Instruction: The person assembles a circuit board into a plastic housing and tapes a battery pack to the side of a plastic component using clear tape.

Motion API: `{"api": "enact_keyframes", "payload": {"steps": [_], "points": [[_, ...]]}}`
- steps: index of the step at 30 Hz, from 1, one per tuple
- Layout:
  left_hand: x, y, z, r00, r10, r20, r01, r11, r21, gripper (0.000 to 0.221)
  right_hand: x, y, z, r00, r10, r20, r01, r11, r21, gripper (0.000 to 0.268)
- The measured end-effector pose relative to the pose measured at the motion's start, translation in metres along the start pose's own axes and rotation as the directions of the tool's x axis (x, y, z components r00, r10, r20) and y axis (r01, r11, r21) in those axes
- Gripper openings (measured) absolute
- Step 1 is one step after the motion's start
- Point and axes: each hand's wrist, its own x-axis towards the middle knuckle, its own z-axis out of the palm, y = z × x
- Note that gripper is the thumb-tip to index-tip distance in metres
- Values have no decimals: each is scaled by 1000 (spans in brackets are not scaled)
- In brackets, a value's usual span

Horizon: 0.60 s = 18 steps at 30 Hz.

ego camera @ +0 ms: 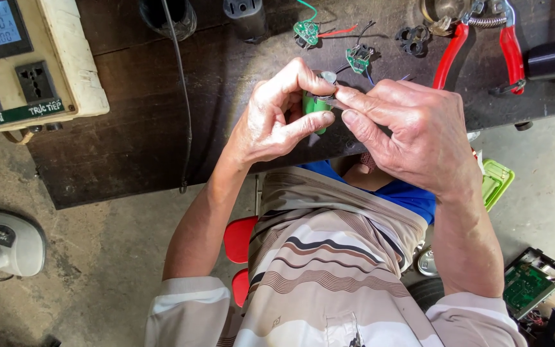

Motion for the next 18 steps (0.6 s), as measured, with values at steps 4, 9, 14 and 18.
{"api": "enact_keyframes", "payload": {"steps": [4, 9, 14, 18], "points": [[1, 2, -1, 1000, -3, 7, 3, 1000, 20, 25, 0, 2, 0, 1000, 8, 3, -8, 999, 49, 22], [1, 2, 0, 1000, -8, 9, 8, 1000, 26, 25, -1, 3, 0, 1000, -3, -4, 3, 1000, 3, 21], [1, 2, -1, 1000, -1, 7, 0, 999, 51, 24, 0, 3, 0, 1000, -14, 1, 14, 999, 37, 21], [1, 1, -1, 1000, -4, 7, 3, 999, 36, 24, 0, 3, 0, 1000, -9, 7, 9, 1000, 24, 21]]}}
